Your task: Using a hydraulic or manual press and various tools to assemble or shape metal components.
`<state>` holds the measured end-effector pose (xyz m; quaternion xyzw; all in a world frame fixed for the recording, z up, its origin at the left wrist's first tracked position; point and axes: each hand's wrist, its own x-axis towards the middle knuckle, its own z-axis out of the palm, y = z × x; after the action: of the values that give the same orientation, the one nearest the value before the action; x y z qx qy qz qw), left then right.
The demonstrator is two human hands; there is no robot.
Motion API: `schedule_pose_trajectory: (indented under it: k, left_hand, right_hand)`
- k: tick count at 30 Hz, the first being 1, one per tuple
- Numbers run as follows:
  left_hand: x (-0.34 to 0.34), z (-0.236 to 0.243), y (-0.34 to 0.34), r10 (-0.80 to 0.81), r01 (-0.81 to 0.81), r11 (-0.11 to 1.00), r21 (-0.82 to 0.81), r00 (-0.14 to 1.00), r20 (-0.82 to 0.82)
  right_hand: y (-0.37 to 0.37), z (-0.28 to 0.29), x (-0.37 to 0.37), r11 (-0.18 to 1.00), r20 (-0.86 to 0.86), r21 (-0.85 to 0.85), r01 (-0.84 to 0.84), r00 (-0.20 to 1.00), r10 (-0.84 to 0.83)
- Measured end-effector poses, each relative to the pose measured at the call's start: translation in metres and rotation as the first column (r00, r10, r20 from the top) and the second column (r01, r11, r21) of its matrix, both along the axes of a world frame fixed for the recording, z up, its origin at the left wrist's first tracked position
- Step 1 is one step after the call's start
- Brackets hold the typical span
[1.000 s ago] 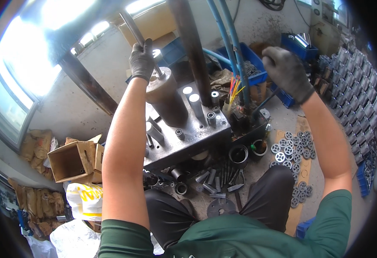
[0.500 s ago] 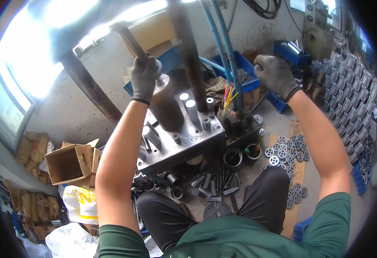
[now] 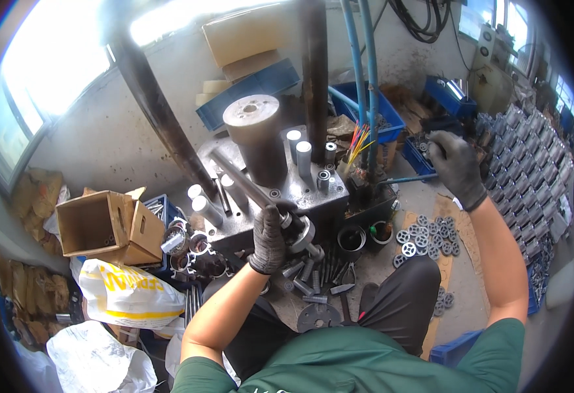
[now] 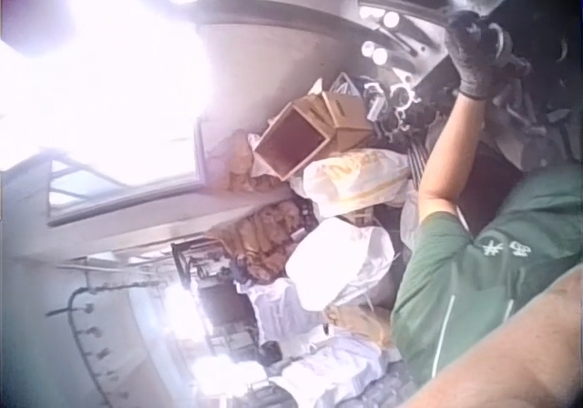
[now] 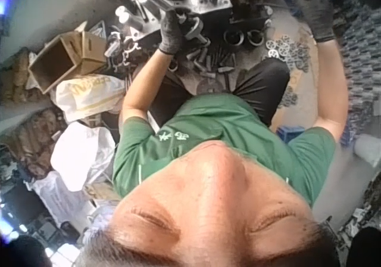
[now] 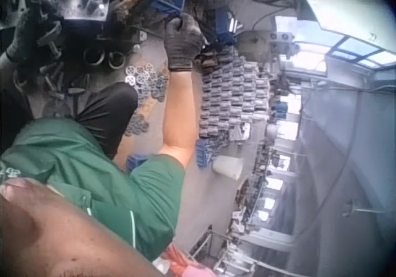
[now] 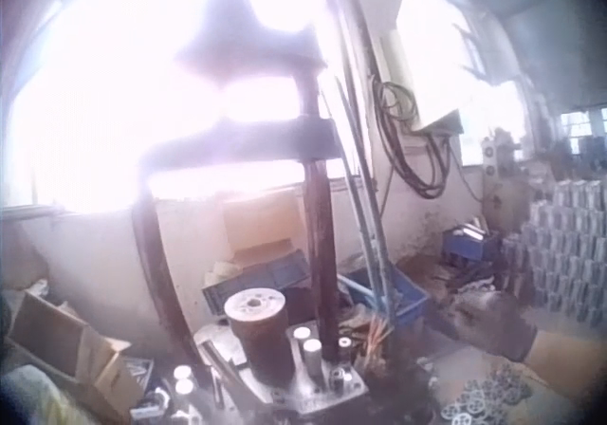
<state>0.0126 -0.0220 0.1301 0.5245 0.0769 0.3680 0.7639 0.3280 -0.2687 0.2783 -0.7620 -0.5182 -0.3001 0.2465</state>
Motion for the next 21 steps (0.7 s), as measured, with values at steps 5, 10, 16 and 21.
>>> schedule_pose_trajectory:
  k: [5,10,16,21]
  left_hand:
    - [-0.007,-0.036,0.018,-0.229,0.037,0.812,-0.583,0.938,-0.261]
    - [0.008,-0.062,0.054,-0.334,0.052,0.526,-0.849,0.931,-0.149]
    - [0.011,-0.088,0.079,-0.283,0.031,0.691,-0.722,0.931,-0.232]
    - [0.014,-0.087,0.079,-0.328,0.033,0.667,-0.744,0.910,-0.253]
  right_hand:
    - [-0.034,-0.032,-0.045,0.996,-0.177,0.089,-0.010,0.984,0.025]
    - [-0.051,-0.088,-0.074,0.960,-0.227,0.280,0.006,0.972,0.060]
    - [-0.029,-0.157,-0.067,0.550,-0.667,0.735,0.396,0.566,0.484]
    - [0.004,-0.217,-0.119,0.623,-0.698,0.691,0.366,0.112,0.707]
